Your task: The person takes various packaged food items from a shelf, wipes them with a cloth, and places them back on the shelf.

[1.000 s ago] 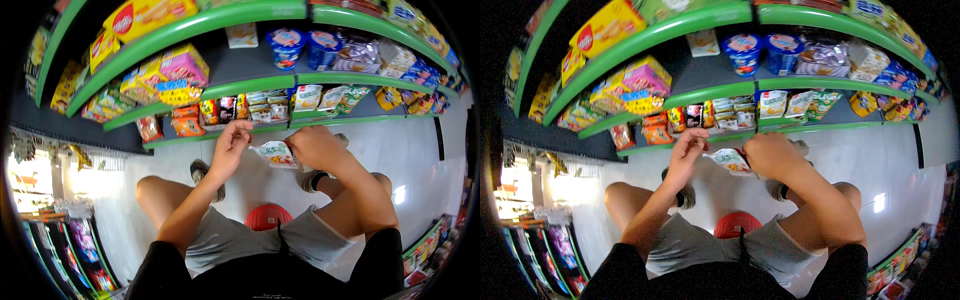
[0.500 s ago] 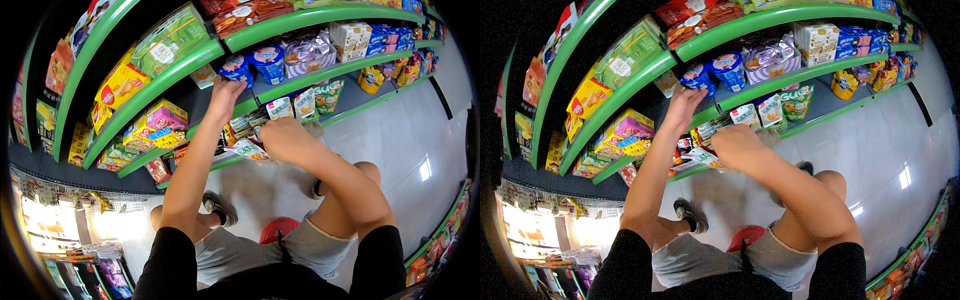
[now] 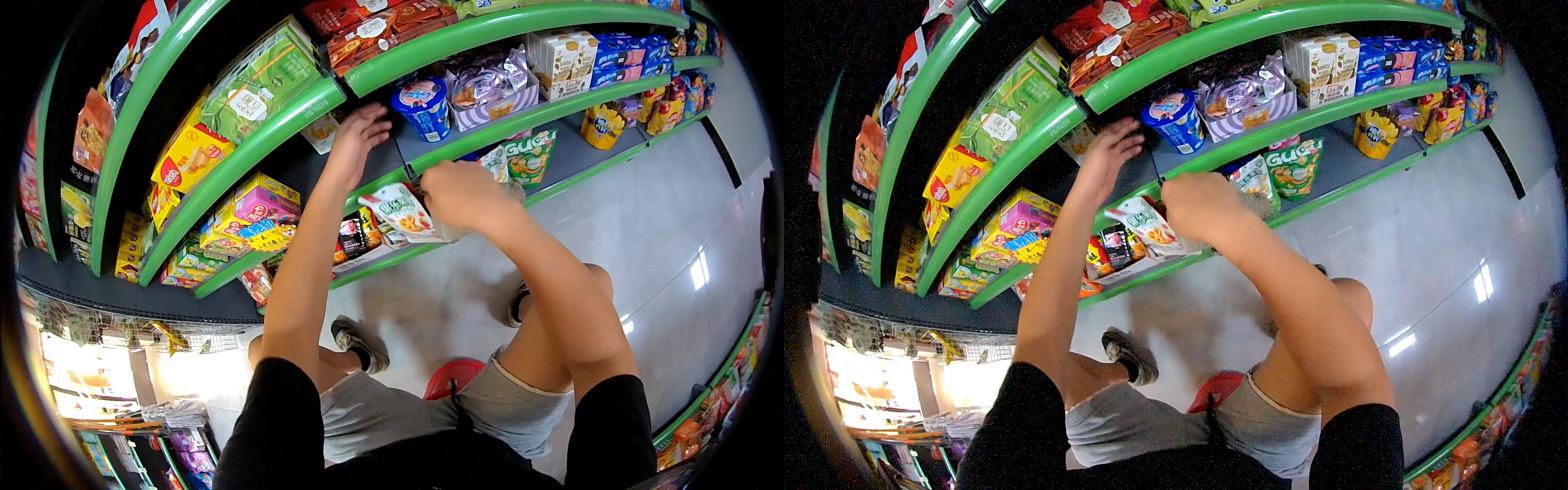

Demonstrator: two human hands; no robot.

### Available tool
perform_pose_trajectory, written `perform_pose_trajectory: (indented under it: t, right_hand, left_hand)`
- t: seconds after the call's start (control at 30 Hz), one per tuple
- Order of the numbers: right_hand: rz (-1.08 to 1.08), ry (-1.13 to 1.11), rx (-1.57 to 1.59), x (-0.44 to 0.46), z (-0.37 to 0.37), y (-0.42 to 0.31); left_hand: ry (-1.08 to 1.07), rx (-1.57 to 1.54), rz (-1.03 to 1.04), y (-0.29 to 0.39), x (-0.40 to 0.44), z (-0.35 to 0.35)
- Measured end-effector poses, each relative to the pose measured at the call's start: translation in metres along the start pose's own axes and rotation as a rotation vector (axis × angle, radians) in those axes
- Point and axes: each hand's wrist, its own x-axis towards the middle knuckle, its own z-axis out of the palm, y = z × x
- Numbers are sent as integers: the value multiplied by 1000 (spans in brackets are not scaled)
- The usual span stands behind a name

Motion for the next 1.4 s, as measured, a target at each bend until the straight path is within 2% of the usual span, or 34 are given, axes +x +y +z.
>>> perform_pose_trajectory:
  t: [0.07,0.17,0.23,0.27,0.33,0.43,0.53,0.6,0.7,0.77,0.83,0.9,1.0,1.07,1.13,1.17,1.27,1.4]
  right_hand:
    - [51,54,83,10,0,6]
    - [97,146,161,16,-15,4]
    - [127,269,238,22,-16,3]
    - [121,263,241,26,-14,0]
    - [207,391,272,33,-14,-6]
    - [246,405,270,43,-10,-12]
    - [257,421,263,50,-5,-15]
    - [260,420,285,54,-3,-16]
    - [249,421,262,60,-1,-17]
    - [245,416,266,63,2,-16]
    - [239,411,270,66,3,-16]
    - [249,432,276,68,2,-18]
    - [288,476,271,75,10,-18]
    - [299,492,247,80,13,-19]
    - [306,499,223,86,18,-18]
    - [314,490,209,90,22,-17]
    - [331,466,171,99,30,-18]
    - [360,481,127,109,38,-15]
  left_hand:
    - [-39,-139,-27,0,-37,-8]
    - [113,-33,81,-17,-78,-16]
    - [263,215,166,-24,-75,-38]
    - [353,326,220,-25,-69,-47]
    - [536,349,177,-24,-48,-66]
    - [446,327,210,-37,3,-115]
    - [572,440,173,-21,13,-117]
    - [583,515,32,-13,16,-113]
    - [629,654,53,-32,39,-142]
    - [592,569,36,-55,52,-170]
    - [557,484,20,-48,40,-162]
    - [562,259,58,-45,18,-147]
    - [576,275,170,-57,-2,-153]
    - [586,321,164,-35,-38,-124]
    - [559,375,263,-30,-61,-120]
    - [566,373,258,-26,-74,-117]
    - [348,180,280,-3,-112,-100]
    - [332,99,164,2,-178,-85]
